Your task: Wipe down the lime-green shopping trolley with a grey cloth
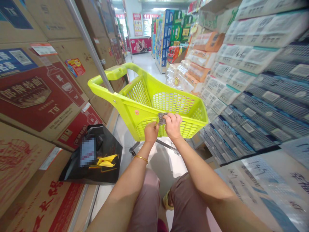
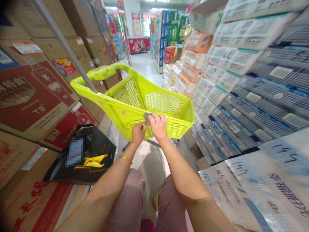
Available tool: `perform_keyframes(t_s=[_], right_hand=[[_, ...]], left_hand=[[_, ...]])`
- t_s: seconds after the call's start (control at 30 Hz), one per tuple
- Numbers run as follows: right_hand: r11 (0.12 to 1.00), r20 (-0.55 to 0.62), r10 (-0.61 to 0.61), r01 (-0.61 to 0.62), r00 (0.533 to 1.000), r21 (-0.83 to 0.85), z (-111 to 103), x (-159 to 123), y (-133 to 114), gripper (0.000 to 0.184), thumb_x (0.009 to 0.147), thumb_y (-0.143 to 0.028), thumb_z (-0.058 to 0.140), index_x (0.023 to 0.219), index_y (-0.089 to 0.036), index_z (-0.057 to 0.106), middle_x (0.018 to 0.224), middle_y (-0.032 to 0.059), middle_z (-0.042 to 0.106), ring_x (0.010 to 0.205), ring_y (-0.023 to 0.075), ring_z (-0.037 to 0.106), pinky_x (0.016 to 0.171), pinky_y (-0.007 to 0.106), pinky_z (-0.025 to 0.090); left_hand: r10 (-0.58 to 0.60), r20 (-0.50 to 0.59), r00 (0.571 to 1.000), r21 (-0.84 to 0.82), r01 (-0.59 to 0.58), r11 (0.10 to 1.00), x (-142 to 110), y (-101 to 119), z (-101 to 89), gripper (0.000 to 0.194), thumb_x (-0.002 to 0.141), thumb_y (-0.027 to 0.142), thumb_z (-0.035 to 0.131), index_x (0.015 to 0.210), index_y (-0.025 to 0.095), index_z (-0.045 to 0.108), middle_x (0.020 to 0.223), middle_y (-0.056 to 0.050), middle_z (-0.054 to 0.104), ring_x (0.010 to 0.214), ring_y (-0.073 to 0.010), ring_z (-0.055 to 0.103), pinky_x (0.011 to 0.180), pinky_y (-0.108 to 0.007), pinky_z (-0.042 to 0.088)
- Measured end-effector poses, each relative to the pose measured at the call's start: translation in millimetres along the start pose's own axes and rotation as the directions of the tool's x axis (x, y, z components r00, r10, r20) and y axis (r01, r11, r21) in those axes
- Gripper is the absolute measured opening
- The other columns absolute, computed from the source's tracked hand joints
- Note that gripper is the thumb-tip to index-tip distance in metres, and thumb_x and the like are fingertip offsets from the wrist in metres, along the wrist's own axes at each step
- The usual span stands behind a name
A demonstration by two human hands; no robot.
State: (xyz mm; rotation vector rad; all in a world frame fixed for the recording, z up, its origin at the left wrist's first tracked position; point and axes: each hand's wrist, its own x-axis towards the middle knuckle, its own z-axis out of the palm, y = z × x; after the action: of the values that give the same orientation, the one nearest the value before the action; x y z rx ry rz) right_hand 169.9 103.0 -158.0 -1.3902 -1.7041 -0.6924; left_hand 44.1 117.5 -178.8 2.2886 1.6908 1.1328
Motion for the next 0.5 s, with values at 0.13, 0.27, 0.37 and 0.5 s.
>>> perform_keyframes(t_s=[0.13, 0.27, 0.37, 0.5], right_hand=[[0.997, 0.124, -0.069, 0.073, 0.99, -0.027, 4.2, -22.3, 5.5, 0.024, 0.086, -0.019, 0.046, 0.099, -0.028, 0.065, 0.101, 0.0041, 0.062, 0.093, 0.0214, 0.04, 0.082, 0.034, 0.026], [0.988, 0.269, -0.13, 0.146, 0.954, -0.041, 5.1, -44.3, 11.9, 0.024, 0.087, -0.02, 0.047, 0.1, -0.027, 0.065, 0.103, 0.004, 0.063, 0.096, 0.0218, 0.041, 0.08, 0.034, 0.027], [0.982, 0.373, -0.163, 0.188, 0.913, -0.032, 4.3, -57.1, 16.1, 0.024, 0.088, -0.021, 0.045, 0.102, -0.027, 0.064, 0.105, 0.0045, 0.062, 0.096, 0.0212, 0.04, 0.079, 0.034, 0.027], [0.968, 0.433, -0.221, 0.25, 0.874, -0.01, 2.2, -61.6, 18.6, 0.023, 0.088, -0.024, 0.046, 0.104, -0.027, 0.062, 0.106, 0.0046, 0.061, 0.095, 0.0206, 0.039, 0.078, 0.033, 0.028]], left_hand=[[0.001, -0.005, 1.0, 0.003, -0.001, 1.0, 0.2, -0.9, 1.2, 0.017, 0.083, 0.019, 0.047, 0.074, 0.017, 0.061, 0.069, -0.005, 0.063, 0.069, -0.017, 0.055, 0.066, -0.027, 0.036], [0.039, -0.03, 0.999, 0.004, -0.039, 0.999, -0.5, -3.0, 3.4, 0.018, 0.086, 0.022, 0.046, 0.083, 0.016, 0.063, 0.069, -0.005, 0.063, 0.071, -0.0176, 0.057, 0.068, -0.027, 0.038], [0.063, -0.049, 0.997, 0.013, -0.062, 0.998, -1.0, -2.9, 2.9, 0.027, 0.09, 0.031, 0.042, 0.08, 0.016, 0.063, 0.067, -0.005, 0.062, 0.069, -0.0171, 0.057, 0.068, -0.027, 0.038], [0.066, -0.062, 0.996, 0.035, -0.064, 0.997, -1.0, -2.1, 2.6, 0.028, 0.091, 0.032, 0.043, 0.081, 0.015, 0.063, 0.067, -0.006, 0.063, 0.068, -0.0169, 0.057, 0.066, -0.026, 0.037]])
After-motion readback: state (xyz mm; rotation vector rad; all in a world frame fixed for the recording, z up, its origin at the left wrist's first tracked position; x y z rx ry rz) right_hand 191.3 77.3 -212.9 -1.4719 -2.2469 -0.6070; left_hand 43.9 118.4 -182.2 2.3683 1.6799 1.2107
